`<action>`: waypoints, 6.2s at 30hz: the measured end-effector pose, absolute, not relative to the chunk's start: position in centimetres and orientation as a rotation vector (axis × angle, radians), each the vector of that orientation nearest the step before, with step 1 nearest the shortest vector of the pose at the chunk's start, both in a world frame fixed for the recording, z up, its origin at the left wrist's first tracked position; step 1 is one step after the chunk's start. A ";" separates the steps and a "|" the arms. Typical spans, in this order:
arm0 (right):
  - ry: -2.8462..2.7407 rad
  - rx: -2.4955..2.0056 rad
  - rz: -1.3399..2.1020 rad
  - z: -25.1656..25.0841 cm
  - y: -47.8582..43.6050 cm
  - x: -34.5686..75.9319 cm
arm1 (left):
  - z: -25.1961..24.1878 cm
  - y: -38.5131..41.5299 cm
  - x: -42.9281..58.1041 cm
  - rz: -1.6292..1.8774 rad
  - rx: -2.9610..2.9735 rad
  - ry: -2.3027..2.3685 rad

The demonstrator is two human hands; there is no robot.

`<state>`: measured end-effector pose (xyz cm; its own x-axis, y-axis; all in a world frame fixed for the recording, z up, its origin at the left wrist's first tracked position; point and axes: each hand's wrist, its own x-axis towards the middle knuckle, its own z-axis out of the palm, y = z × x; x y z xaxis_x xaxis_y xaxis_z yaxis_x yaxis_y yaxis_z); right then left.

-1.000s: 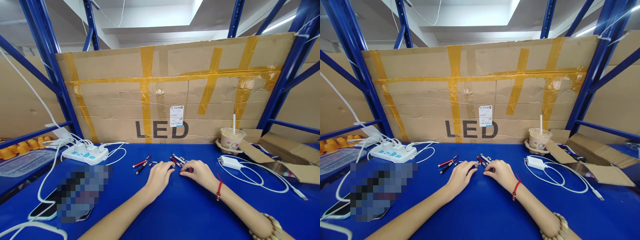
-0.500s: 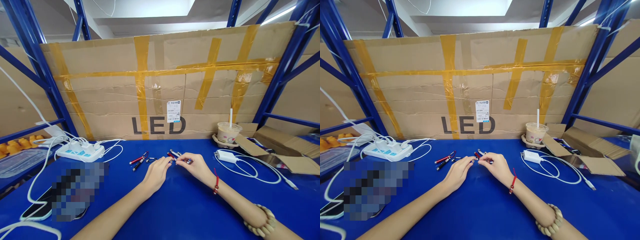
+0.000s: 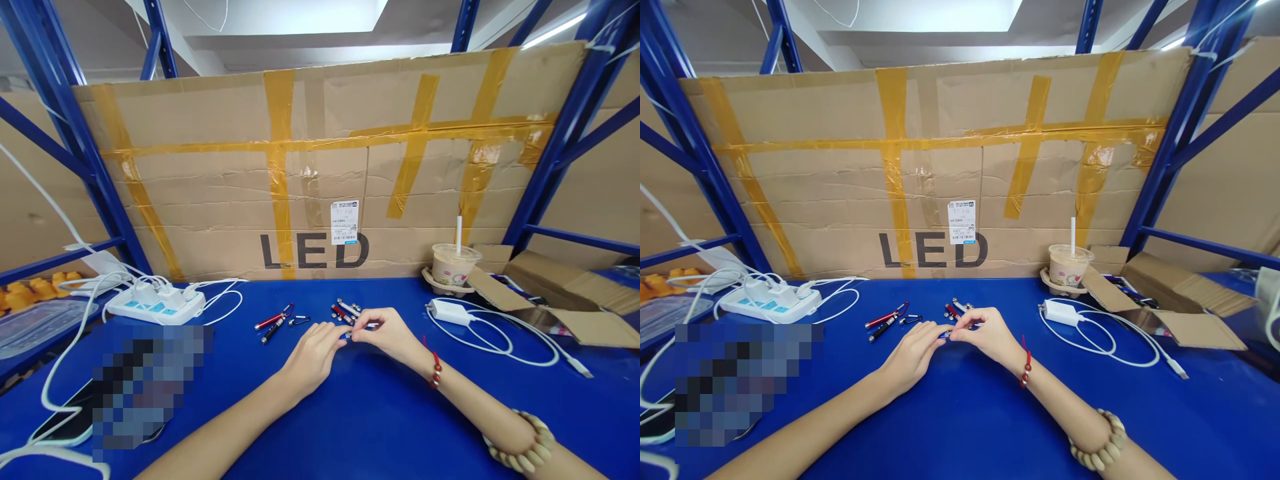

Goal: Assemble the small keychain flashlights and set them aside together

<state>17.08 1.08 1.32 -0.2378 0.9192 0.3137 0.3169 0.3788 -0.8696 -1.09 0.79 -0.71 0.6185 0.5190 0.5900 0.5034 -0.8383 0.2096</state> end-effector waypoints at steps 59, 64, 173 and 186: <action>-1.800 -1.119 1.023 -0.7 0.3 17.5 | -2.2 0.4 -0.1 1.041 2.651 0.968; -1.708 -1.214 1.137 -1.0 0.5 17.6 | -1.9 0.6 -0.1 0.988 2.677 0.977; -1.730 -0.941 1.082 -1.2 0.0 18.0 | -1.6 -0.2 -0.3 1.004 2.683 0.736; -1.745 -1.014 1.002 -1.8 0.6 17.9 | -1.8 0.5 -0.1 1.041 2.783 0.911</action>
